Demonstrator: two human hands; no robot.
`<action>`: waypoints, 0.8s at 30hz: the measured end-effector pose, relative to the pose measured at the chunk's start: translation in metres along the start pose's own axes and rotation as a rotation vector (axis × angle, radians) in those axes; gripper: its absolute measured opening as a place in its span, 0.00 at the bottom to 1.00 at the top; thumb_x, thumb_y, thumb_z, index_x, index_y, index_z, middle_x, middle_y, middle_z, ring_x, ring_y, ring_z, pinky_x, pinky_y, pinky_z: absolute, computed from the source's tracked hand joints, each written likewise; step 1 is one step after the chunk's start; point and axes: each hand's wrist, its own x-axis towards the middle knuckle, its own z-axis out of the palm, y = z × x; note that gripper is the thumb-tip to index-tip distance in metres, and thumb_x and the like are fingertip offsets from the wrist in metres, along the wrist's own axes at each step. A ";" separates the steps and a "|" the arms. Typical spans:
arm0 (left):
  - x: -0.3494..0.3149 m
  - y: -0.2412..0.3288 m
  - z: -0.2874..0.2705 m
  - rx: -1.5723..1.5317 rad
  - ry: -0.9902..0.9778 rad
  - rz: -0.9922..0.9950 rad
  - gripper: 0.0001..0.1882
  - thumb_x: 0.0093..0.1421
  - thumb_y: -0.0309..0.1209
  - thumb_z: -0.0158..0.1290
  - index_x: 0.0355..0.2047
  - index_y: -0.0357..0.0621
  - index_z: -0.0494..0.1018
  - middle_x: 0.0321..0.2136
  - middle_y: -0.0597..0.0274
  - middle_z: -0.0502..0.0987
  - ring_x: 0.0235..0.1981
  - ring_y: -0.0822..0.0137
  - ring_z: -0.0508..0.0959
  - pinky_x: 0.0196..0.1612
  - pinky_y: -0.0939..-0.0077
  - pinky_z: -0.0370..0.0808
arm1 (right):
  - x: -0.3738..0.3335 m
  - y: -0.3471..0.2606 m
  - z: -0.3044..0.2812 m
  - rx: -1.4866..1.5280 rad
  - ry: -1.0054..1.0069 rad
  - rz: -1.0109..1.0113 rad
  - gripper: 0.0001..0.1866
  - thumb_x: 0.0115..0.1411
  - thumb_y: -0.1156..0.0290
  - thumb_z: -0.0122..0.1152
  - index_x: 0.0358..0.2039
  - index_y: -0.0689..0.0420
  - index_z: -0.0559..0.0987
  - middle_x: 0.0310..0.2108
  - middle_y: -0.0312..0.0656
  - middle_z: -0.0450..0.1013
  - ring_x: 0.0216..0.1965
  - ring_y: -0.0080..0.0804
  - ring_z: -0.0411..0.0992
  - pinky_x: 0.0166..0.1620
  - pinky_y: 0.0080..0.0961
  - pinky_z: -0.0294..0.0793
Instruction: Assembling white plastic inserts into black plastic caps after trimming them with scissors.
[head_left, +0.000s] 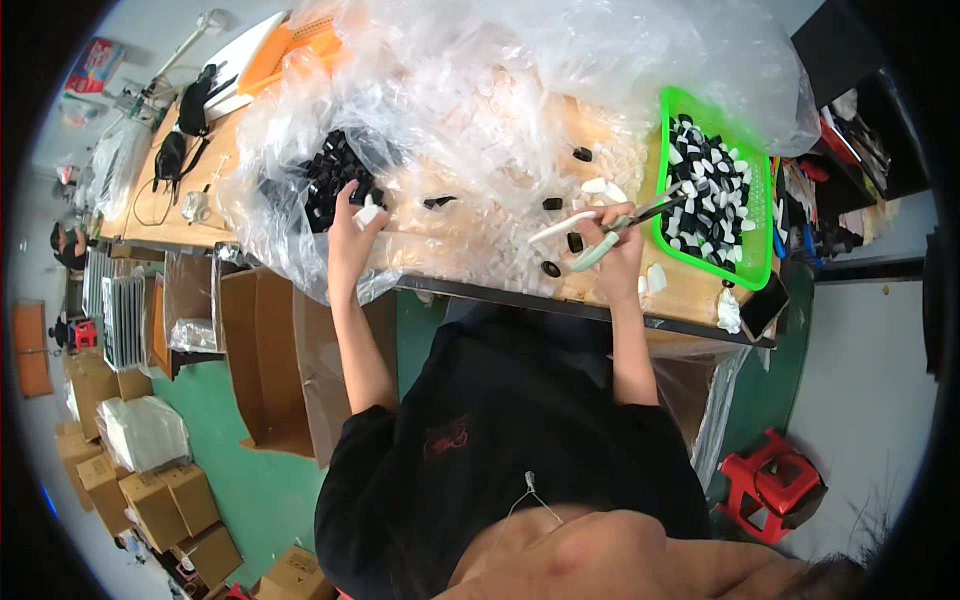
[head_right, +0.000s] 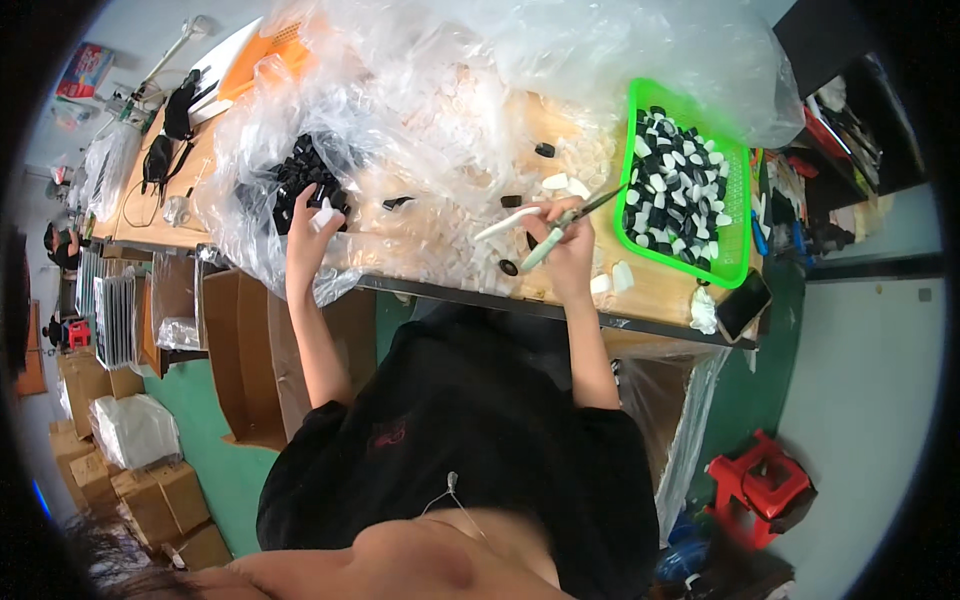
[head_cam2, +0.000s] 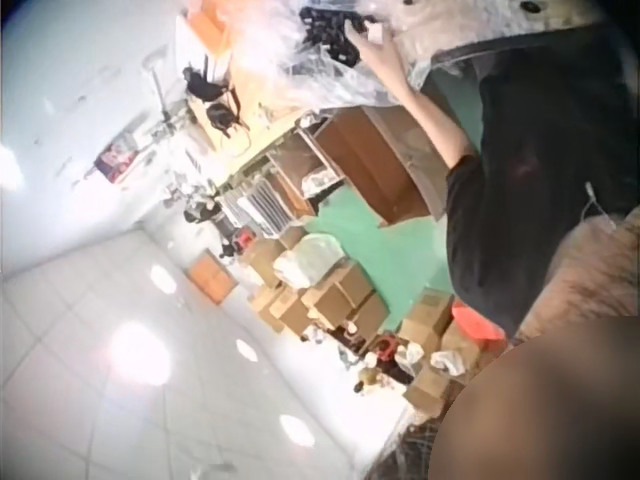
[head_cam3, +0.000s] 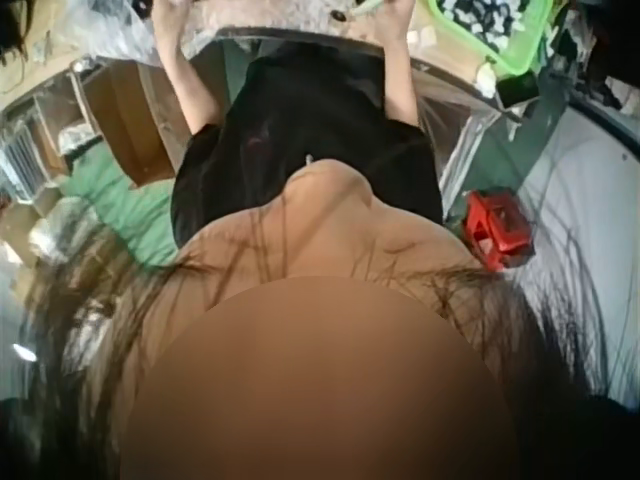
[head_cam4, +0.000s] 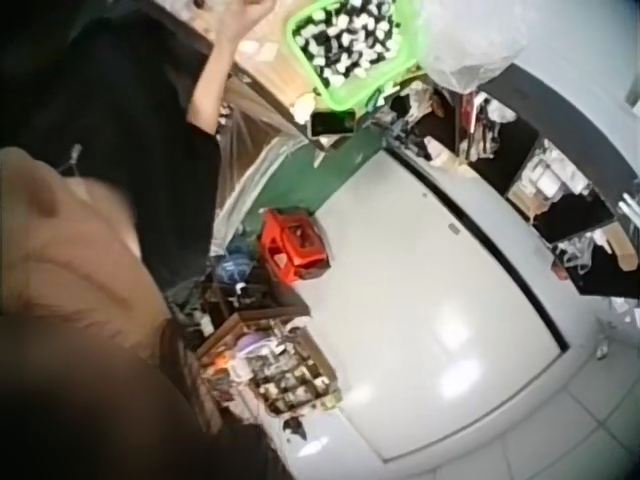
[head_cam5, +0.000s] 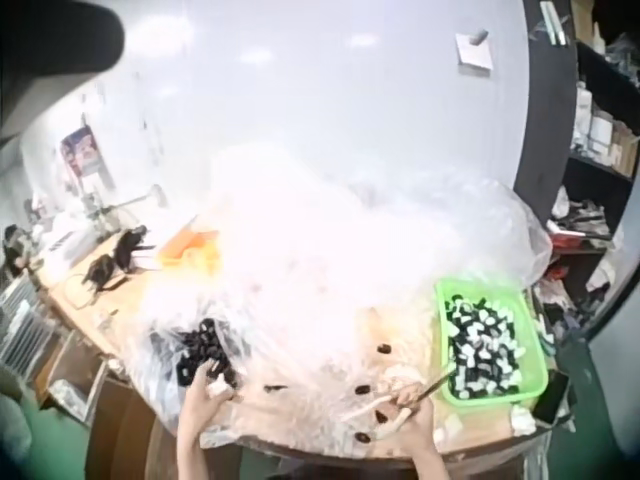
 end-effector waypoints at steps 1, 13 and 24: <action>-0.003 0.002 0.004 0.003 0.002 -0.004 0.31 0.54 0.28 0.60 0.58 0.44 0.63 0.32 0.55 0.78 0.30 0.68 0.76 0.31 0.75 0.72 | -0.003 -0.001 -0.003 0.002 -0.003 0.004 0.18 0.54 0.81 0.65 0.31 0.53 0.62 0.35 0.47 0.77 0.35 0.23 0.73 0.39 0.19 0.71; -0.053 0.127 0.096 -0.680 -0.633 -0.089 0.08 0.60 0.28 0.55 0.38 0.39 0.75 0.21 0.70 0.73 0.19 0.84 0.65 0.20 0.88 0.58 | -0.004 -0.035 0.009 -0.008 -0.232 0.047 0.22 0.50 0.86 0.67 0.30 0.53 0.60 0.33 0.45 0.76 0.33 0.26 0.74 0.38 0.22 0.75; -0.050 0.132 0.098 -0.346 -0.672 0.367 0.12 0.56 0.24 0.56 0.41 0.37 0.75 0.26 0.54 0.77 0.23 0.67 0.74 0.27 0.74 0.71 | 0.004 -0.058 0.007 -0.103 -0.290 0.121 0.26 0.47 0.86 0.70 0.31 0.53 0.59 0.35 0.49 0.77 0.33 0.25 0.76 0.38 0.22 0.77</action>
